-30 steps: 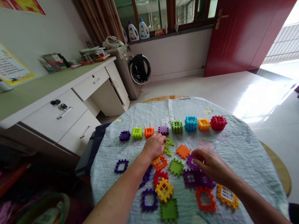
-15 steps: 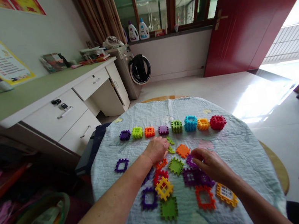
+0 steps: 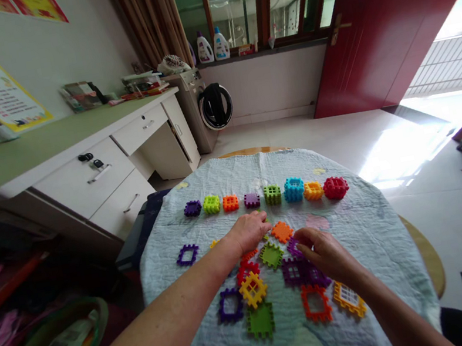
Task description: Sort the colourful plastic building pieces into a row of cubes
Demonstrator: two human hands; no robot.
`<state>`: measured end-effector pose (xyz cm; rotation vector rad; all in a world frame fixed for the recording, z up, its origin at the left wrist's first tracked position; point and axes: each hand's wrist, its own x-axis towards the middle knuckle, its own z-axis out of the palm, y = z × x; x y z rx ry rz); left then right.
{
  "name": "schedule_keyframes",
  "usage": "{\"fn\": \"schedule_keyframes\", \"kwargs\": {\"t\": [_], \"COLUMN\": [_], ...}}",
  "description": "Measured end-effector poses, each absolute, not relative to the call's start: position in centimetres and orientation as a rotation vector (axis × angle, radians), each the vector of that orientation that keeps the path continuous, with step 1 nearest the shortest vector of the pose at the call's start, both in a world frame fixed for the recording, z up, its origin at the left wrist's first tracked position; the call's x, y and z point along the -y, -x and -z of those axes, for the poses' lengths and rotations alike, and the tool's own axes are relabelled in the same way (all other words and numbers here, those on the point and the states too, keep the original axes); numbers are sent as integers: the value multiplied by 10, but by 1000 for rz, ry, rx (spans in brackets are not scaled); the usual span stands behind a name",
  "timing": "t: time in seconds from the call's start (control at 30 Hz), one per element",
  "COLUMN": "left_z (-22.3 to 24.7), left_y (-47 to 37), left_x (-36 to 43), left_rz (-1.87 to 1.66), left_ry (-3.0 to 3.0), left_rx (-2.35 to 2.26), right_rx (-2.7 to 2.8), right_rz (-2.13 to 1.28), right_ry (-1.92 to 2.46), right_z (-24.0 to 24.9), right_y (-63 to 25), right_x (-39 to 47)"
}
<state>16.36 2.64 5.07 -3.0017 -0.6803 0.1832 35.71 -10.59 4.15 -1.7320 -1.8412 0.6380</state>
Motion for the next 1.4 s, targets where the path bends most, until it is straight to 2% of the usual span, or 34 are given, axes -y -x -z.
{"fn": "schedule_keyframes", "kwargs": {"t": [0.13,0.37,0.47,0.6,0.8,1.03,1.4], "left_z": [-52,-55,-46,-31,-28,-38,-51], "left_y": [-156,-129,-121,-111,-103,-107,-106], "left_x": [-28,-36,-43,-51,-57,-62,-64], "left_rz": [-21,952,1122,877,518,17,57], "left_ry": [3117,3335,3307,3267,3157,3059,2993], "left_rx": [836,1500,1756,1879,1598,1560,1566], "right_rx": [1837,1868,1869,1877,1894,1894,1890], "right_rz": [-616,-591,-601,-617,-616,-621,-596], "right_ry": [1724,1725,1722,1733,1746,1748,1716], "right_z": [-42,-44,-41,-40,-40,-39,-38], "right_y": [-359,-358,-357,-358,-357,-358,-360], "right_x": [107,108,108,108,107,107,108]}}
